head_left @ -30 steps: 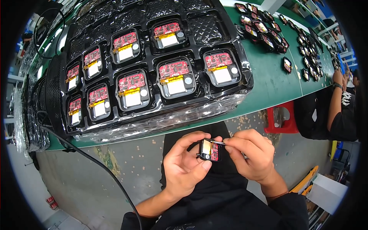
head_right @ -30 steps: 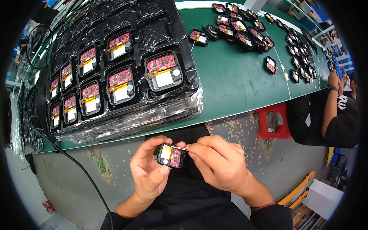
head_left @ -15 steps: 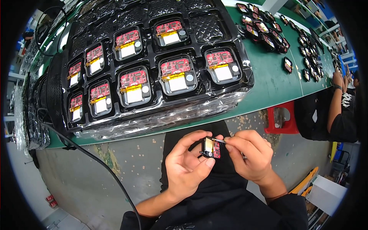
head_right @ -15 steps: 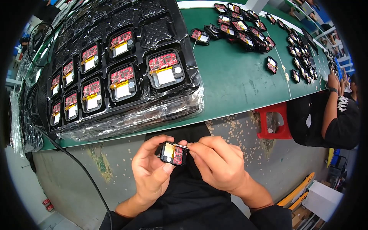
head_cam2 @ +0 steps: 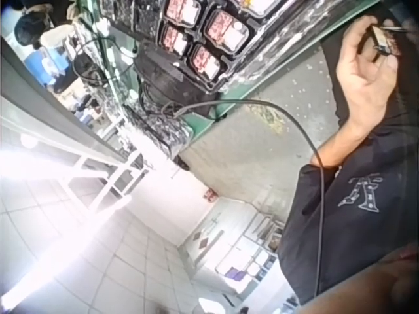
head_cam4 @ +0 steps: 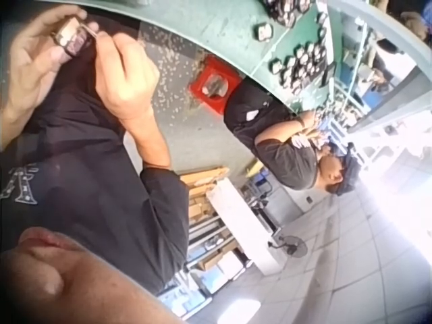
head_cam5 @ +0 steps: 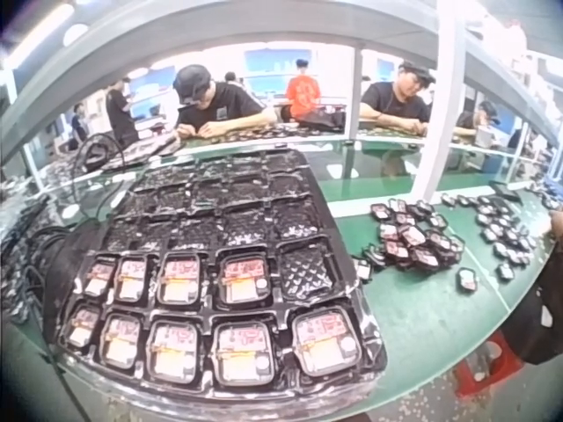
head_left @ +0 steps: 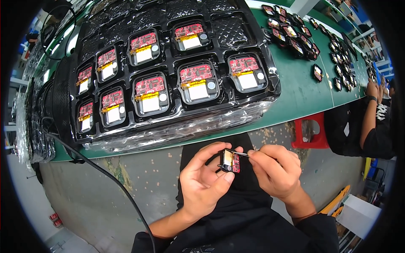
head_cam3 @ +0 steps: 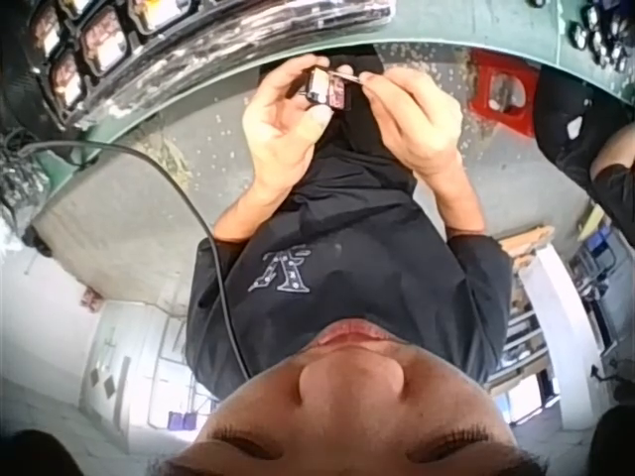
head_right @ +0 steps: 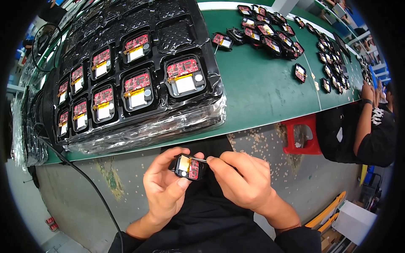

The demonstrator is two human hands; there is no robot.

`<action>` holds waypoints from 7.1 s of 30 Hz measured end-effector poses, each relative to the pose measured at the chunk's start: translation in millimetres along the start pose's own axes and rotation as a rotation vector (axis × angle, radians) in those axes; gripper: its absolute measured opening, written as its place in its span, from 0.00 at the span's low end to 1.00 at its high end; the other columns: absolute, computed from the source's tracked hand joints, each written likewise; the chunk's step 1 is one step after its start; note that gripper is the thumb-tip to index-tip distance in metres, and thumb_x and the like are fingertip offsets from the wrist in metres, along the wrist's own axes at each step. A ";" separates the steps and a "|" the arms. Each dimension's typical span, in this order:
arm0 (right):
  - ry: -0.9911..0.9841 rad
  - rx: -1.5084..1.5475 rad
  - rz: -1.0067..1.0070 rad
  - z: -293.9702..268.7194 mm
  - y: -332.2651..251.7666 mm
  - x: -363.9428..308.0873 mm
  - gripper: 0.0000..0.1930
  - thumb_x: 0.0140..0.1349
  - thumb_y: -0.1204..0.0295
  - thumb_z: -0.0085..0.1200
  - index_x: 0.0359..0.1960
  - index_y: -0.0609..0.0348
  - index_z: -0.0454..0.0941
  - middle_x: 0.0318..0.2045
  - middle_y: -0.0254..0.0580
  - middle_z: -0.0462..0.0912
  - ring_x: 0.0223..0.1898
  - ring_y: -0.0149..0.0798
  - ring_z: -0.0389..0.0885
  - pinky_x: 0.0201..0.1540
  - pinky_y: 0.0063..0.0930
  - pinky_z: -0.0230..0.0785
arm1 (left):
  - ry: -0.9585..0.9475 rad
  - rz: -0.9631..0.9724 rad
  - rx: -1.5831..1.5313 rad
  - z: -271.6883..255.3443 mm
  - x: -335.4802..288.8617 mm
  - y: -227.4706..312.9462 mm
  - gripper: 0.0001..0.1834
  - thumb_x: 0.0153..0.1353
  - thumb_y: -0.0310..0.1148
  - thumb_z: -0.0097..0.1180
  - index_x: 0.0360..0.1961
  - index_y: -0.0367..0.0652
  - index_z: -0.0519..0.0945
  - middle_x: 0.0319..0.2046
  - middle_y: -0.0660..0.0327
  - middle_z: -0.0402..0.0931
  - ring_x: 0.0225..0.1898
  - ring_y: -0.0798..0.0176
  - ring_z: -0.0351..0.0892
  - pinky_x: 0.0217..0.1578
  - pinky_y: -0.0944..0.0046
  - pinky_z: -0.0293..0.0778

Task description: Assemble small electronic components at a factory workbench using tweezers and trays.

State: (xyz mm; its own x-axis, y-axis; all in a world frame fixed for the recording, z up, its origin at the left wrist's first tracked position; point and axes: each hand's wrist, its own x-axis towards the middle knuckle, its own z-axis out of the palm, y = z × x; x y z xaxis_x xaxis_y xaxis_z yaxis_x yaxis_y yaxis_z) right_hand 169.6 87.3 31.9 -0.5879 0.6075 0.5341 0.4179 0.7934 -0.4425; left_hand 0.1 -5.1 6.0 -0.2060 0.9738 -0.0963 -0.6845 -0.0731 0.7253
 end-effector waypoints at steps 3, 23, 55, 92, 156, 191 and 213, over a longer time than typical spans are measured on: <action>0.001 -0.005 0.004 0.6 -1.0 0.0 0.16 0.45 0.83 0.71 0.39 0.63 0.87 0.30 0.38 0.79 0.21 0.36 0.77 0.22 0.27 0.71 | 0.004 0.001 0.004 -0.7 -1.0 -1.2 0.30 0.62 0.14 0.61 0.66 0.26 0.69 0.64 0.45 0.69 0.68 0.43 0.73 0.65 0.50 0.76; 0.002 0.028 0.017 3.6 -2.3 -2.3 0.16 0.46 0.84 0.70 0.39 0.62 0.87 0.31 0.38 0.81 0.22 0.36 0.79 0.22 0.28 0.71 | 0.001 -0.025 0.023 -3.4 -2.7 -0.6 0.30 0.62 0.12 0.59 0.66 0.26 0.69 0.65 0.47 0.66 0.69 0.44 0.72 0.64 0.51 0.76; 0.041 -0.014 -0.033 9.9 -1.9 -11.5 0.15 0.46 0.84 0.70 0.39 0.65 0.87 0.30 0.38 0.79 0.20 0.36 0.76 0.22 0.28 0.70 | 0.018 0.050 0.083 -0.8 -4.3 -2.5 0.29 0.63 0.15 0.61 0.65 0.24 0.70 0.71 0.46 0.59 0.67 0.41 0.74 0.64 0.52 0.77; -0.014 0.036 0.122 7.8 -13.9 -11.6 0.13 0.51 0.83 0.68 0.40 0.63 0.86 0.32 0.42 0.82 0.24 0.40 0.83 0.23 0.30 0.74 | -0.013 0.086 0.139 2.7 -6.4 -1.9 0.29 0.62 0.10 0.58 0.65 0.23 0.70 0.69 0.47 0.61 0.69 0.41 0.71 0.66 0.50 0.76; 0.232 -0.581 0.812 -44.1 99.0 27.9 0.23 0.64 0.64 0.64 0.59 0.56 0.79 0.60 0.50 0.78 0.42 0.61 0.87 0.45 0.49 0.80 | -0.285 0.869 0.952 20.1 39.0 56.1 0.05 0.59 0.20 0.65 0.36 0.39 0.85 0.35 0.55 0.83 0.42 0.46 0.87 0.51 0.42 0.83; -0.177 0.458 0.349 -18.1 -23.9 21.3 0.25 0.56 0.64 0.77 0.51 0.61 0.81 0.51 0.49 0.75 0.51 0.47 0.80 0.48 0.30 0.79 | 0.060 0.074 0.145 -4.4 5.4 6.4 0.40 0.52 0.51 0.80 0.58 0.38 0.75 0.53 0.48 0.77 0.53 0.47 0.83 0.49 0.50 0.83; -0.031 -0.016 0.014 0.3 -9.3 15.9 0.15 0.49 0.81 0.68 0.42 0.65 0.85 0.34 0.41 0.88 0.22 0.34 0.80 0.24 0.25 0.71 | 0.119 0.014 0.083 2.7 10.4 6.4 0.40 0.54 0.46 0.79 0.57 0.32 0.72 0.54 0.47 0.74 0.55 0.45 0.83 0.49 0.51 0.88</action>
State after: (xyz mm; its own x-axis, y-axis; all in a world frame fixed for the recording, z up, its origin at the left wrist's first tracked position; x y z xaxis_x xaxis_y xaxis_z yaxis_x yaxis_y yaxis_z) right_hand 156.1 89.6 44.3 -0.6033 0.6170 0.5053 0.4368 0.7857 -0.4380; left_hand -4.6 5.1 11.5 -0.3001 0.9399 -0.1627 -0.6221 -0.0635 0.7804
